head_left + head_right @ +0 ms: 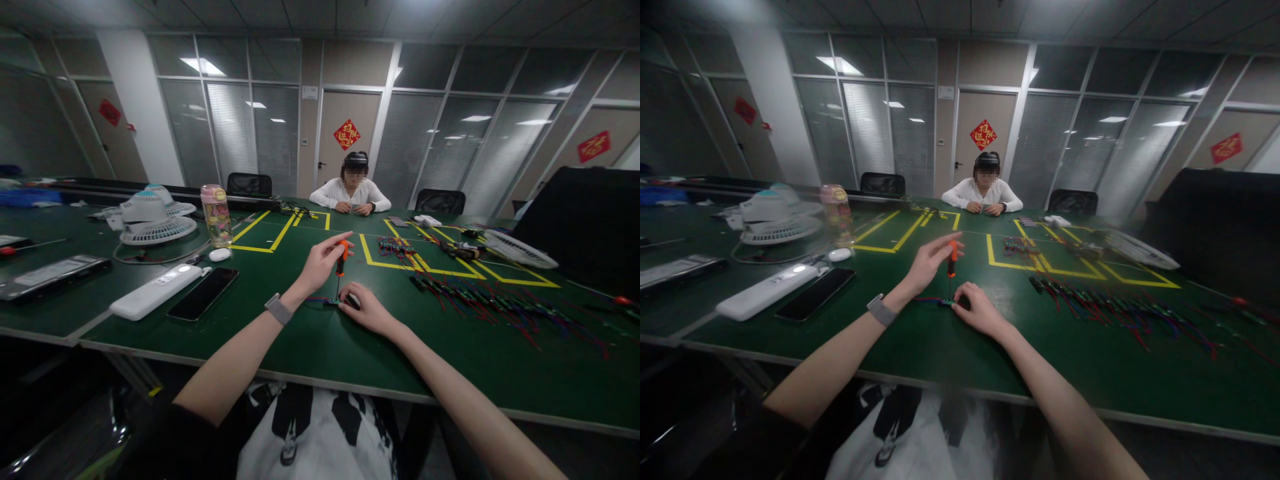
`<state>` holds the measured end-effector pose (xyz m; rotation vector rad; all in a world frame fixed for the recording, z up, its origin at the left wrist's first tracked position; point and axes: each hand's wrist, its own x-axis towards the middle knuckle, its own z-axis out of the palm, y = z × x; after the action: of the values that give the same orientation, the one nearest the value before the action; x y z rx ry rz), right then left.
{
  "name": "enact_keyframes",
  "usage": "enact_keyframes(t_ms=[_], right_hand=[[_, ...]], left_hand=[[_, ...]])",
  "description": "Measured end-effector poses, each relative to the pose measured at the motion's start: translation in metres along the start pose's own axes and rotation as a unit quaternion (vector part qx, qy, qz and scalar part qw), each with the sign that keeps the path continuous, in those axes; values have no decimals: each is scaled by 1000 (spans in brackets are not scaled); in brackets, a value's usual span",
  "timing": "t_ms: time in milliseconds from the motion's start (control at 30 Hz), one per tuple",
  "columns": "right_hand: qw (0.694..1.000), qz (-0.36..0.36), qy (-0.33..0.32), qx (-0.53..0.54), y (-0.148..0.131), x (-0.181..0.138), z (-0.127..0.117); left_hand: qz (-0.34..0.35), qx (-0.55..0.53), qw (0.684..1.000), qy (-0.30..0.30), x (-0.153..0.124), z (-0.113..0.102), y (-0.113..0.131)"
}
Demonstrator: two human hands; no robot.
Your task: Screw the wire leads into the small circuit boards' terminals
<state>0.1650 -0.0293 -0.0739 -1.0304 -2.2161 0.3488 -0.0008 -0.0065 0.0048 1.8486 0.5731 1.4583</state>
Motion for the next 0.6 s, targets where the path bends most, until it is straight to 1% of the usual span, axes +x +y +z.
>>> enact_keyframes(t_ms=[67,133,200,233,300,400,467,600], right_hand=[[1000,0,0,1,0,0,0],[1000,0,1,3,-1,1,0],[1000,-1,2,5,-1,1,0],[1000,-2,4,6,-1,1,0],[1000,-1,5,7,-1,0,0],[1000,3,3,6,-1,0,0],[1000,5,3,4,-1,0,0],[1000,4,0,1,-2,0,0]], left_hand=[[7,40,999,26,0,0,-1],[43,120,990,59,-2,-1,0],[78,170,980,68,-3,-2,1],[87,173,979,61,-3,-2,1],[77,127,988,29,-2,-1,1],[9,5,1000,-22,0,0,-1],[-11,-18,1000,-14,0,0,-3],[29,84,995,53,0,-2,-4]])
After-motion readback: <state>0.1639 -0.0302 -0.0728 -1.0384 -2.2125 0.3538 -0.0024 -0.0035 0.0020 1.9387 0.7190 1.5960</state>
